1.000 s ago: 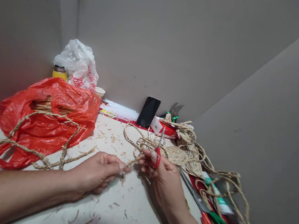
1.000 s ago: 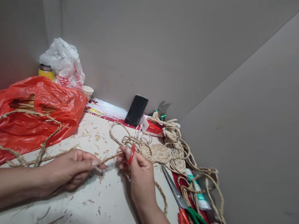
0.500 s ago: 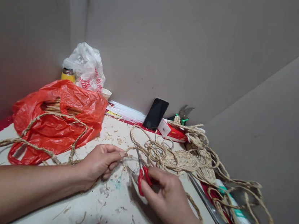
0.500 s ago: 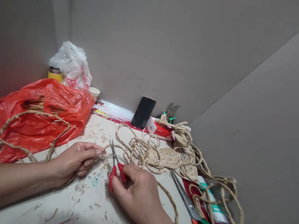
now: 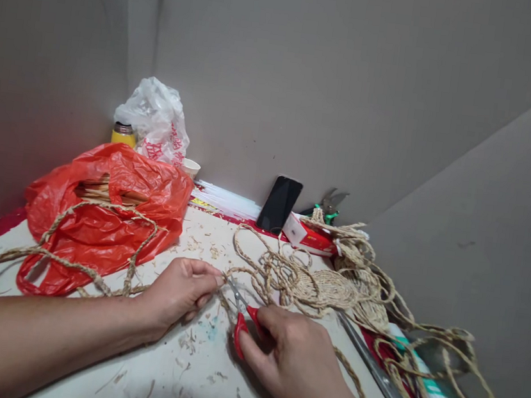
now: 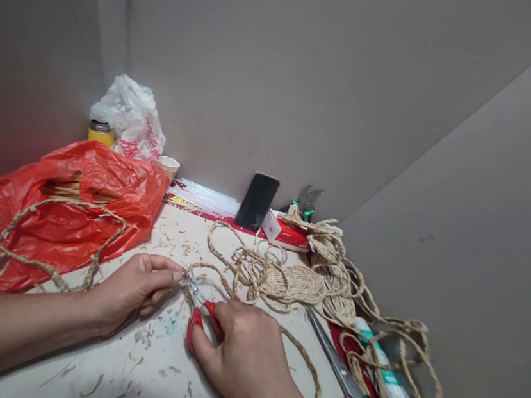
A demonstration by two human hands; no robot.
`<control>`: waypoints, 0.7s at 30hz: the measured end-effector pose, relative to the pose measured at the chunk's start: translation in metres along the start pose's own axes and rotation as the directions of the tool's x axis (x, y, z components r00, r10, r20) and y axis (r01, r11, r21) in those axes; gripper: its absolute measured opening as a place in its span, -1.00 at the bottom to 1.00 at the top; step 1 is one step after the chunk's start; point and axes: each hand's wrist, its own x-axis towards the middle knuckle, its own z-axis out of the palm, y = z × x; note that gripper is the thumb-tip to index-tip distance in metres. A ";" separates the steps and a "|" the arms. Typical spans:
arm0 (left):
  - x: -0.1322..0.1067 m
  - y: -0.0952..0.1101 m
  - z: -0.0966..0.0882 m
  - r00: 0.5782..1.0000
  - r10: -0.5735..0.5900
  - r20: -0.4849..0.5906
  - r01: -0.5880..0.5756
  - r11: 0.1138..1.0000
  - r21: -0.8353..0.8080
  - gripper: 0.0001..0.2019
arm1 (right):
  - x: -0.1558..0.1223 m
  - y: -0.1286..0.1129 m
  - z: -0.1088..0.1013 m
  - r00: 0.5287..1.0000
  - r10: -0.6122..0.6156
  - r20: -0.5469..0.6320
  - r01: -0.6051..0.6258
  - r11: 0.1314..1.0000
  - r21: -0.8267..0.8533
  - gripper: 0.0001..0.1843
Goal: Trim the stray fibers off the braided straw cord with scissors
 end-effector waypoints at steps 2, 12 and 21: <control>0.000 0.000 0.000 1.000 -0.003 -0.007 0.003 1.000 0.010 -0.78 | -0.002 0.001 0.001 0.999 -0.032 -0.003 0.031 0.999 -0.034 -0.71; 0.004 -0.004 -0.001 1.000 -0.002 -0.007 0.002 1.000 0.004 -0.79 | -0.004 0.005 0.004 0.995 -0.096 0.013 0.097 0.991 -0.088 -0.68; 0.008 -0.008 -0.001 1.000 0.018 0.020 -0.018 1.000 0.010 -0.86 | -0.004 0.009 0.015 0.991 -0.038 0.125 0.036 0.999 0.020 -0.67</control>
